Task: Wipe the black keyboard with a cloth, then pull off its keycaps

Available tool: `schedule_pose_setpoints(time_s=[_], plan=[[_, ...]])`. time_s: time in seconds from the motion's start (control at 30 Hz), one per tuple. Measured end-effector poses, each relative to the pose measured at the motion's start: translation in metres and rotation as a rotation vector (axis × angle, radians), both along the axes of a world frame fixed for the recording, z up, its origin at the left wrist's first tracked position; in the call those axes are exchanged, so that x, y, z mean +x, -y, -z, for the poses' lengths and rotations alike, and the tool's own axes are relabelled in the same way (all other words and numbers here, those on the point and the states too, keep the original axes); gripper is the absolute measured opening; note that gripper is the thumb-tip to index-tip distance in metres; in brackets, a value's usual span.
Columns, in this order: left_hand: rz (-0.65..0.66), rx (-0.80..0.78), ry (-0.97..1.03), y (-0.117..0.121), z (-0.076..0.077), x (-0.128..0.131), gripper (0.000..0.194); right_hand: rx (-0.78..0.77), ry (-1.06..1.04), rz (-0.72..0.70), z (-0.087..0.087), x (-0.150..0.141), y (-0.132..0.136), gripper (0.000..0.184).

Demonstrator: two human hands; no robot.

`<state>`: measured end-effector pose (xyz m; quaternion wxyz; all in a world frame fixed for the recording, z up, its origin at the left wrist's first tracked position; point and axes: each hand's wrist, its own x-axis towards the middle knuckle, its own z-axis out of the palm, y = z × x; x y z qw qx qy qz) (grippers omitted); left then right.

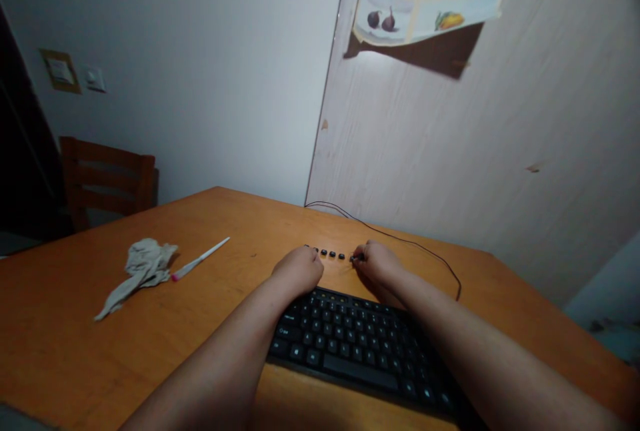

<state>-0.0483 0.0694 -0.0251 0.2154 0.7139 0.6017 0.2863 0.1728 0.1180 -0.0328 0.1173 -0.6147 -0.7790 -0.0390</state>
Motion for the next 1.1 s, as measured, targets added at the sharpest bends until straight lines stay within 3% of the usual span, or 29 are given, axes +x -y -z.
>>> schedule_pose_setpoints(time_s=[0.37, 0.7, 0.93, 1.1], plan=[[0.005, -0.062, -0.178, 0.001, -0.004, 0.002, 0.025, -0.037, 0.017, 0.044, 0.003, -0.002, -0.004, 0.023], [0.025, -0.05, -0.188, -0.001, -0.002, 0.001, 0.027, -0.062, -0.03, 0.022, 0.0, -0.002, -0.004, 0.021], [0.019, -0.069, -0.175, 0.001, -0.005, 0.002, 0.024, -0.047, -0.203, 0.015, -0.003, 0.001, -0.003, 0.015], [0.027, -0.05, -0.173, 0.003, -0.006, 0.001, 0.023, -0.029, -0.434, 0.016, -0.021, 0.014, 0.01, 0.012]])
